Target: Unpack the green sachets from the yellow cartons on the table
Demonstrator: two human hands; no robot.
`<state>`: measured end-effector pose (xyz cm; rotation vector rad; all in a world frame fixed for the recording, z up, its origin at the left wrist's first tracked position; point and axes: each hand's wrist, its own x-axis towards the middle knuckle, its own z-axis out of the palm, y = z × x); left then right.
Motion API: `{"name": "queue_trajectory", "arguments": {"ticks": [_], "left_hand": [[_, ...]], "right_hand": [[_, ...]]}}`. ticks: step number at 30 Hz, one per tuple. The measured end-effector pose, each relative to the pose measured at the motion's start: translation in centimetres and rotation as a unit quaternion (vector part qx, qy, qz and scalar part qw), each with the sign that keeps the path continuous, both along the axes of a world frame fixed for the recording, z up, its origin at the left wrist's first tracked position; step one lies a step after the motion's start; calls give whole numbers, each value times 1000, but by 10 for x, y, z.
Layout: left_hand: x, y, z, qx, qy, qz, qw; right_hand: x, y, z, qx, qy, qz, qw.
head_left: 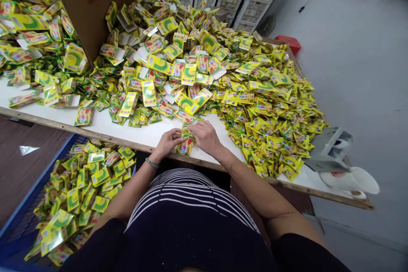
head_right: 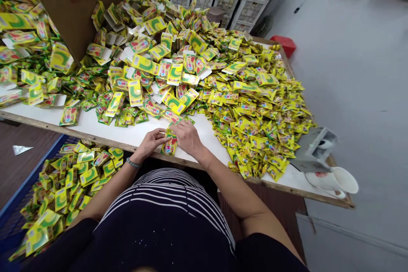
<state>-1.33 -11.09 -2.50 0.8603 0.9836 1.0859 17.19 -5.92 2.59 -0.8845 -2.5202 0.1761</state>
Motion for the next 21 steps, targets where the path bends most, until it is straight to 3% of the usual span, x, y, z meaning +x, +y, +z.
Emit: {"name": "queue_trajectory", "arguments": {"ticks": [4, 8, 11, 14, 16, 21], "left_hand": [[1, -1, -3, -1, -5, 9, 1000], [1, -2, -4, 13, 4, 5, 1000], [0, -4, -3, 30, 17, 2, 999], [-1, -7, -1, 46, 40, 32, 998], [-1, -10, 0, 57, 54, 54, 995], [-1, -14, -3, 90, 107, 64, 988]], "right_hand": [[-1, -7, -5, 46, 5, -3, 999], [-6, -10, -8, -20, -13, -2, 1000], [-5, -10, -10, -117, 65, -24, 991], [0, -13, -15, -193, 210, -99, 953], [3, -16, -20, -190, 261, -130, 938], [5, -17, -25, -190, 282, -107, 934]]}}
